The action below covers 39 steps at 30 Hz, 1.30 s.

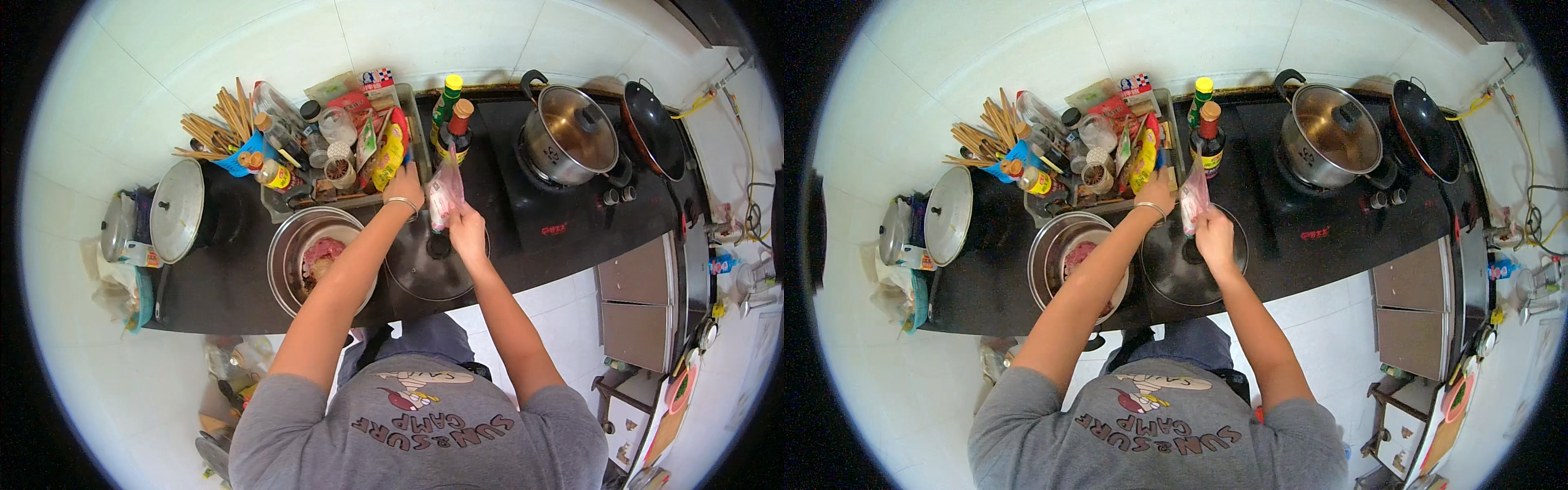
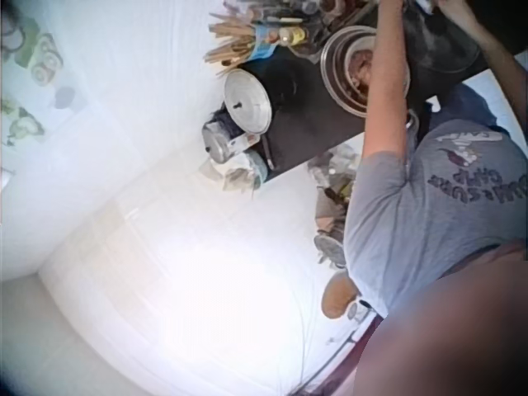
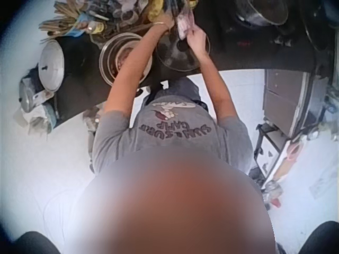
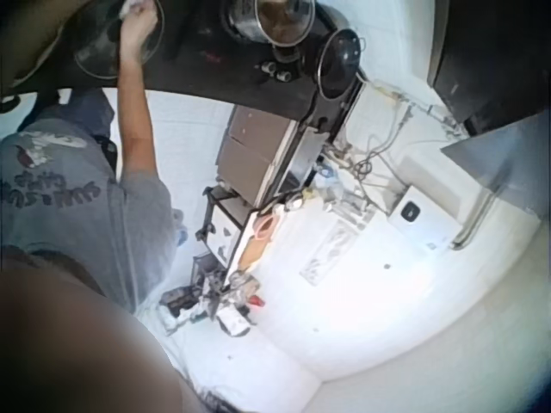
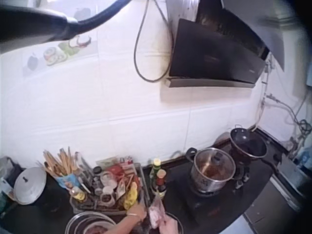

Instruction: The person seasons a bowl of raw ground meat with various ingredients. They add salt, a dark liquid from a bottle, a green powder, and contents from two different packets into the bowl. The person handles the containers and the bowl directly with their hands.

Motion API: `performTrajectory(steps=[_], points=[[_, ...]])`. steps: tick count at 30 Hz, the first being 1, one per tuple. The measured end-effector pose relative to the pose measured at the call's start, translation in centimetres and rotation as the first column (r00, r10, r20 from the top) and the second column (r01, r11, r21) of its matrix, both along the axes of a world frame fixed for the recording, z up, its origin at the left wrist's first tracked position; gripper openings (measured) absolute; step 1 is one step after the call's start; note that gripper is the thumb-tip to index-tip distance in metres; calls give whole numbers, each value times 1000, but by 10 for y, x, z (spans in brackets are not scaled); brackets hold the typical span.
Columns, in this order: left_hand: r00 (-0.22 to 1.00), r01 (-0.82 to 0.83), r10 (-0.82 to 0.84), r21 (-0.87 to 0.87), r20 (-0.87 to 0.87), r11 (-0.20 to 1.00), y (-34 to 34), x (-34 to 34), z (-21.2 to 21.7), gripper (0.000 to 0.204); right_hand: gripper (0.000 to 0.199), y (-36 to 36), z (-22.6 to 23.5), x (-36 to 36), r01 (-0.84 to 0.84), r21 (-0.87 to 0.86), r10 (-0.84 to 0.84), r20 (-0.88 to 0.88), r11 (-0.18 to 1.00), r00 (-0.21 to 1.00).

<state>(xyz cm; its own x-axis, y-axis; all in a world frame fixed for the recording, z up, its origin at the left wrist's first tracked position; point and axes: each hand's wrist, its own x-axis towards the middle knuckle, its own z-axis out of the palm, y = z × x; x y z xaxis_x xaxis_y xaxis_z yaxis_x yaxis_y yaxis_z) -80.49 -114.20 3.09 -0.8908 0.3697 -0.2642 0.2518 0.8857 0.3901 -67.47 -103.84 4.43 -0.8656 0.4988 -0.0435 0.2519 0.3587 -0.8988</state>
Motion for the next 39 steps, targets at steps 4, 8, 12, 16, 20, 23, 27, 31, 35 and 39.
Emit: performTrajectory(steps=[4,8,12,16,20,23,27,31,35,39], points=[[990,-95,102,67,-96,993,-22,-1,-7,70,23,-12,4,-32,-50,142,62,-80,989,995],[994,-18,29,104,-108,994,-41,-7,-10,74,22,-27,-1,-79,11,228,15,-110,974,994],[984,81,-52,171,-169,982,-37,0,-2,55,44,-18,-11,-130,-11,187,13,-7,982,1000],[970,24,24,194,-240,981,-44,7,16,35,51,-31,0,-105,-50,270,54,-6,961,999],[912,-90,169,220,-373,971,-35,-4,24,31,36,-35,1,-79,-97,133,97,3,986,995],[874,-161,244,223,-421,961,-16,-19,42,27,31,-33,-10,-69,-109,101,108,15,989,994],[855,-216,278,187,-437,958,-4,-49,33,17,28,-35,-10,-55,-104,-10,105,8,994,994],[812,-229,291,182,-507,956,-16,-43,45,13,24,-34,-13,-36,-104,-80,106,13,991,994],[765,-108,246,257,-596,960,-35,-12,91,13,44,-49,-4,-19,-101,-742,185,32,663,982],[723,22,243,373,-647,928,-47,26,151,13,75,-75,24,-7,-82,-990,345,-39,111,938]])
